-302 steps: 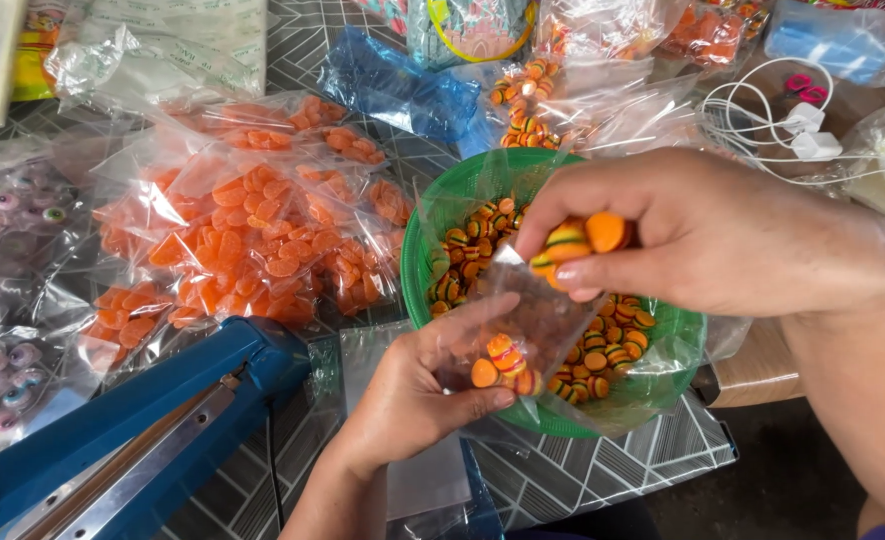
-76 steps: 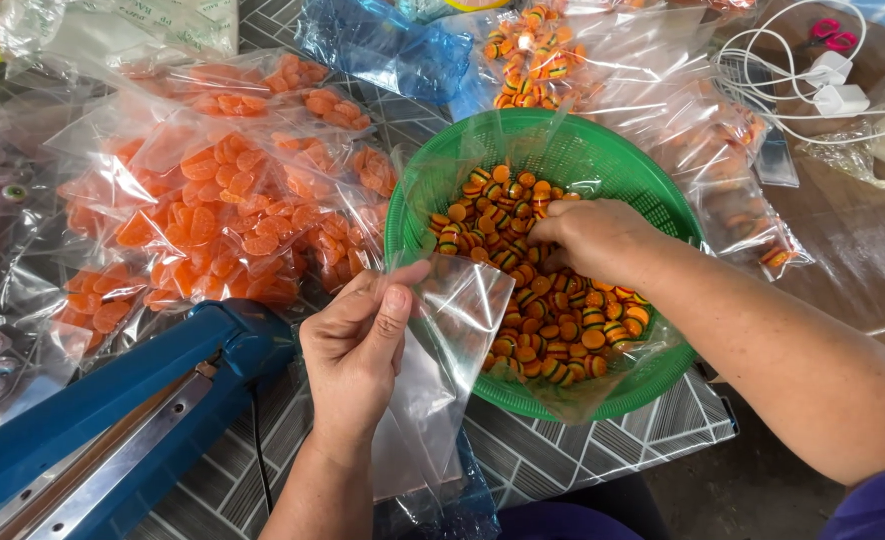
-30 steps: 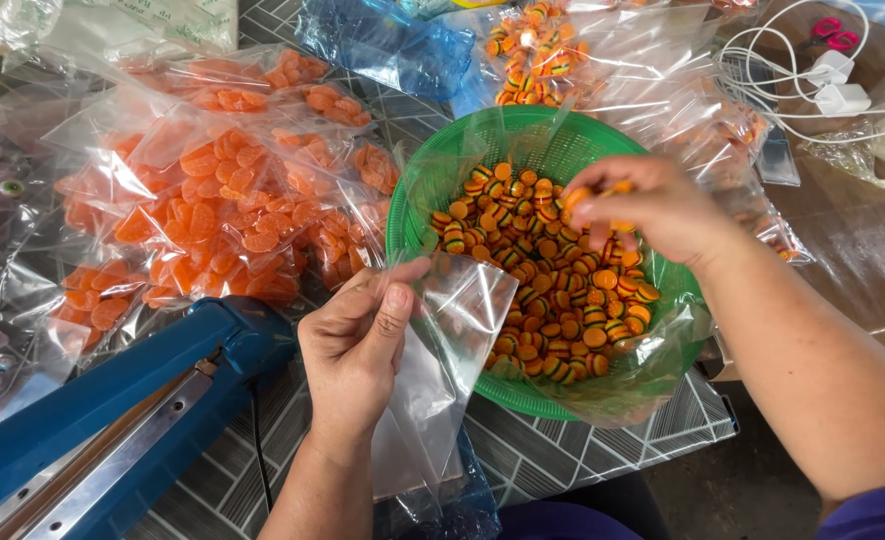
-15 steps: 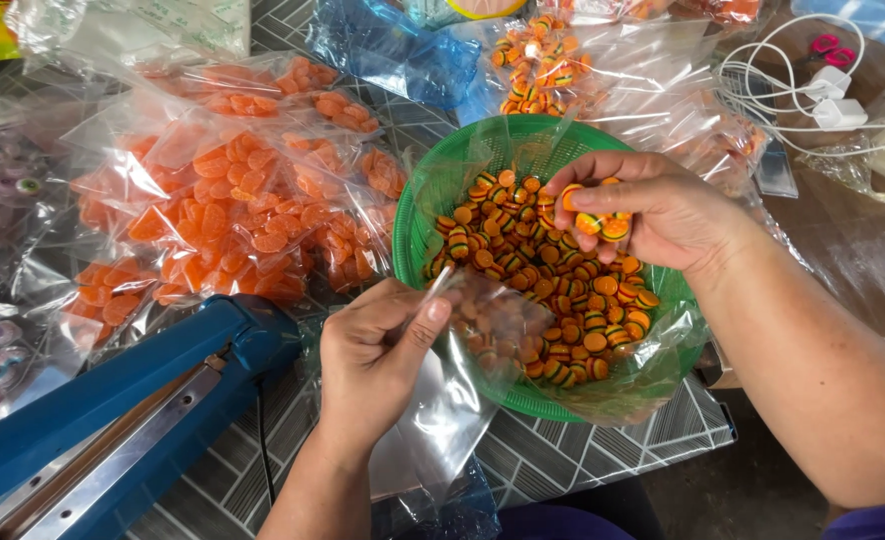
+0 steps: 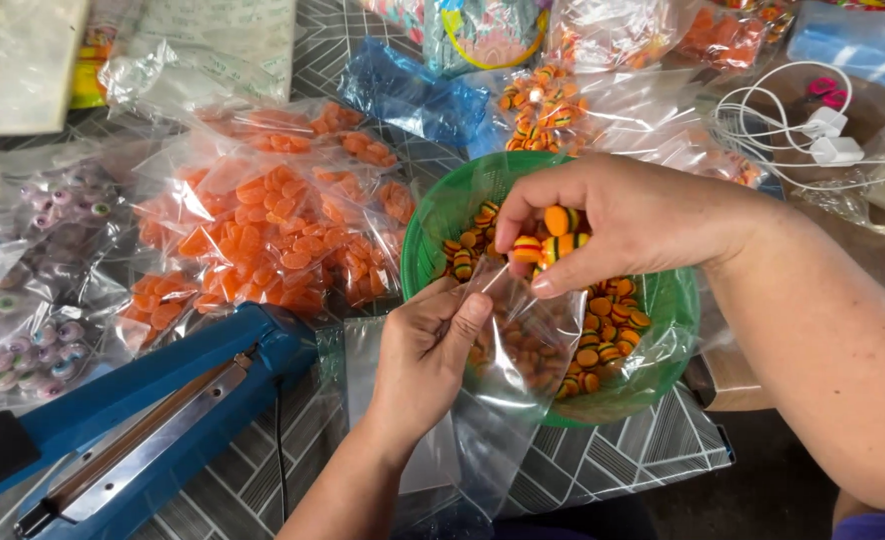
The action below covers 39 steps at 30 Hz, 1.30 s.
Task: The person picks up small orange and black candies from a green basket and places them into small clear plastic bags by hand.
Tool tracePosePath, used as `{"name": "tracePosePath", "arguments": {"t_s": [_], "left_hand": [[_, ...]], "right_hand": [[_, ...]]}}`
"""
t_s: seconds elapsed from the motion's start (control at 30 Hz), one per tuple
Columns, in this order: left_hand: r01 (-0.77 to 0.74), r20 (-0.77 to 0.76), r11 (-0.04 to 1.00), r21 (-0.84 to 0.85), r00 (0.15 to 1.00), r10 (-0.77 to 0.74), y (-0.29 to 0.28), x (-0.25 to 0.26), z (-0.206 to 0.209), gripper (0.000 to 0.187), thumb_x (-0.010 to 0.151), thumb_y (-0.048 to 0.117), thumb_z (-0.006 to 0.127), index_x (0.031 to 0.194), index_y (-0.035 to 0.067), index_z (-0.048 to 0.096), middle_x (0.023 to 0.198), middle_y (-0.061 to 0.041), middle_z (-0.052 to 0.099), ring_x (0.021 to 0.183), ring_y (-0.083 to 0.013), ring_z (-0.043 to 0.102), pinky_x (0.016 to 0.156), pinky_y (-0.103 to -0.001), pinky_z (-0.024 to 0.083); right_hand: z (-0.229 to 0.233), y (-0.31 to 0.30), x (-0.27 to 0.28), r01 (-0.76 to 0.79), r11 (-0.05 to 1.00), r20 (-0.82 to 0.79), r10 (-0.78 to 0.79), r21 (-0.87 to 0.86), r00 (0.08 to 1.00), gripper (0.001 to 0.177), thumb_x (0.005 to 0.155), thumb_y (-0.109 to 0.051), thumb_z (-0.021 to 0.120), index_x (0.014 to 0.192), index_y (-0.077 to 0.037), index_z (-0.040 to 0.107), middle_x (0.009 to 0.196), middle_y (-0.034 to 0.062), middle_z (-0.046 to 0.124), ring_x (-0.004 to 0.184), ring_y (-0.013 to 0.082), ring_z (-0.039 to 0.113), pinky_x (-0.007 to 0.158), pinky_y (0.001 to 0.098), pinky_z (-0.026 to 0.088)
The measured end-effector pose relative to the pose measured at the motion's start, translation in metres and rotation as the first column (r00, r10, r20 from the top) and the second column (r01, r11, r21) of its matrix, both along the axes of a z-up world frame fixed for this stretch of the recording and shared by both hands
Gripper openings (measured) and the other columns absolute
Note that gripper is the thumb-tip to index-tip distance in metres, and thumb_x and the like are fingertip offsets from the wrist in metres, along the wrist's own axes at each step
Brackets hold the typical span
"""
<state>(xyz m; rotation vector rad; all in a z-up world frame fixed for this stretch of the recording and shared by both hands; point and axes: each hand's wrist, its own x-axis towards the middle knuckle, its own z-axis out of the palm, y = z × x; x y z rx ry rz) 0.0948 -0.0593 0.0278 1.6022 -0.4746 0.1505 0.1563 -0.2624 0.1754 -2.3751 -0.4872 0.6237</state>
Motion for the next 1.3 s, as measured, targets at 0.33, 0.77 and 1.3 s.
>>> {"name": "tracePosePath", "arguments": {"t_s": [0.33,0.77,1.3], "left_hand": [[-0.035,0.032,0.999,-0.011,0.999,0.036,-0.015,0.013,-0.004,0.05,0.104,0.035,0.057,0.063,0.009,0.046,0.065,0.0,0.037,0.065,-0.0128,0.039,0.059,-0.03,0.036],[-0.029,-0.11,0.982,-0.184,0.994,0.009,-0.023,0.012,0.004,0.052,0.104,0.039,0.051,0.136,0.002,0.068,0.067,0.005,0.052,0.068,-0.0057,0.055,0.074,-0.024,0.053],[0.125,-0.209,0.869,-0.479,0.945,-0.251,-0.015,0.014,-0.013,0.071,0.093,0.026,0.068,0.155,0.003,0.041,0.098,-0.015,0.074,0.066,-0.021,0.075,0.056,-0.029,0.064]], "right_hand": [[0.003,-0.018,0.014,-0.03,0.998,0.08,0.025,0.062,0.997,0.045,0.068,-0.018,0.092,0.112,-0.018,0.079,0.105,-0.0058,0.075,0.096,0.0067,0.068,0.09,0.0228,0.049],[-0.001,-0.017,0.025,-0.133,0.964,-0.099,0.159,0.231,0.982,0.033,0.078,-0.016,0.084,0.108,-0.006,0.074,0.093,0.0024,0.076,0.08,0.0093,0.068,0.07,0.0233,0.058],[0.017,0.04,0.028,-0.05,0.975,-0.217,0.002,-0.217,0.976,0.041,0.068,-0.018,0.092,0.109,-0.015,0.087,0.087,-0.0012,0.082,0.054,0.0121,0.06,0.048,0.0257,0.051]]}}
